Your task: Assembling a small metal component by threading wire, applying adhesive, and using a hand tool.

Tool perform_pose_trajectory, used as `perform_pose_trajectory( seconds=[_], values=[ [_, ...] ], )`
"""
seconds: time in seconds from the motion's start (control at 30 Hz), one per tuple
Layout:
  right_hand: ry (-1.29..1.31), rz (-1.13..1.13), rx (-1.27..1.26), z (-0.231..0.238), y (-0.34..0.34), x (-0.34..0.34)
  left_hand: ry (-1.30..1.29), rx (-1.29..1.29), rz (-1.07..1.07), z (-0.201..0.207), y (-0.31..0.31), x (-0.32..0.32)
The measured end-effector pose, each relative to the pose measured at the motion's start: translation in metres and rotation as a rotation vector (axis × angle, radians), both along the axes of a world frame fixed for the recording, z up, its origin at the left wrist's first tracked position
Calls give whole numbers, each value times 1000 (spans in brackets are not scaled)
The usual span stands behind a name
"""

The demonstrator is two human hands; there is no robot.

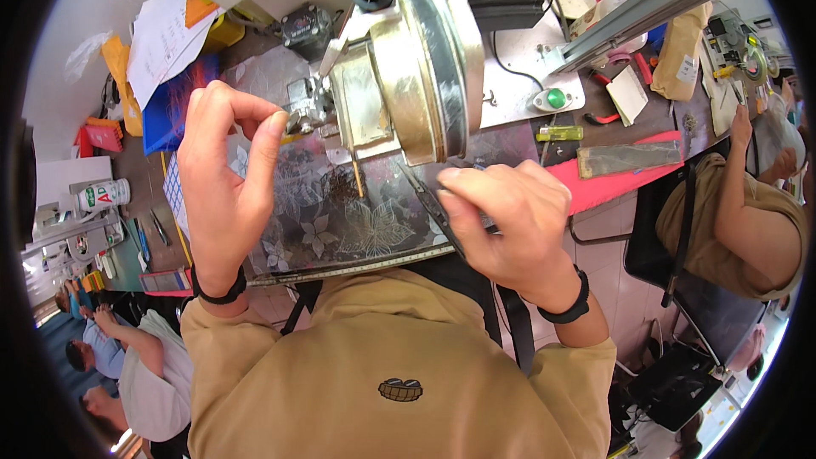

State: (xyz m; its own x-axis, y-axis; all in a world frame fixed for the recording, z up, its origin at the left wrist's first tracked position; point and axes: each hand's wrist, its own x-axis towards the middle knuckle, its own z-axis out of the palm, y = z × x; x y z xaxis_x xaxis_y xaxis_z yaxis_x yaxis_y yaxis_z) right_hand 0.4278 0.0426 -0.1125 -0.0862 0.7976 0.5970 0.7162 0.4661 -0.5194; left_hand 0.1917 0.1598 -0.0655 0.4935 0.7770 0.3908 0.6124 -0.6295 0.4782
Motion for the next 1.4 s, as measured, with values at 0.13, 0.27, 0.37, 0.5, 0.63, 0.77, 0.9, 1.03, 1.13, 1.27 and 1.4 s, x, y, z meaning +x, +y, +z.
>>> perform_pose_trajectory(
  seconds=[0.13, 0.27, 0.37, 0.5, 0.63, 0.77, 0.9, 1.03, 1.13, 1.27, 1.4],
  values=[
    [128, -134, 53, -4, 0, 11, -51, 56, 13, 2, 14, 7],
    [358, -294, -72, 1, 16, 17, 8, 98, -93, -4, 16, 25],
    [271, -208, -231, 6, 38, 27, 9, 113, -169, -11, 15, 43],
    [477, -5, -561, 5, 69, 38, -48, 95, -185, -26, 16, 61],
    [401, 267, -486, -3, 94, 48, -29, 96, -141, -27, 17, 66],
    [342, 286, -481, 1, 97, 44, 10, 101, -136, -29, 19, 66],
    [228, 236, -491, 5, 97, 44, -15, 86, -137, -28, 18, 66],
    [67, 223, -424, 7, 98, 46, 2, 84, -131, -29, 18, 66],
    [45, 208, -403, 9, 95, 46, -11, 76, -136, -30, 17, 67],
    [-106, 167, -343, 19, 92, 44, -22, 62, -171, -29, 20, 62],
    [-163, 76, -340, 13, 81, 49, 40, 45, -196, -18, 22, 58]
  ],
)
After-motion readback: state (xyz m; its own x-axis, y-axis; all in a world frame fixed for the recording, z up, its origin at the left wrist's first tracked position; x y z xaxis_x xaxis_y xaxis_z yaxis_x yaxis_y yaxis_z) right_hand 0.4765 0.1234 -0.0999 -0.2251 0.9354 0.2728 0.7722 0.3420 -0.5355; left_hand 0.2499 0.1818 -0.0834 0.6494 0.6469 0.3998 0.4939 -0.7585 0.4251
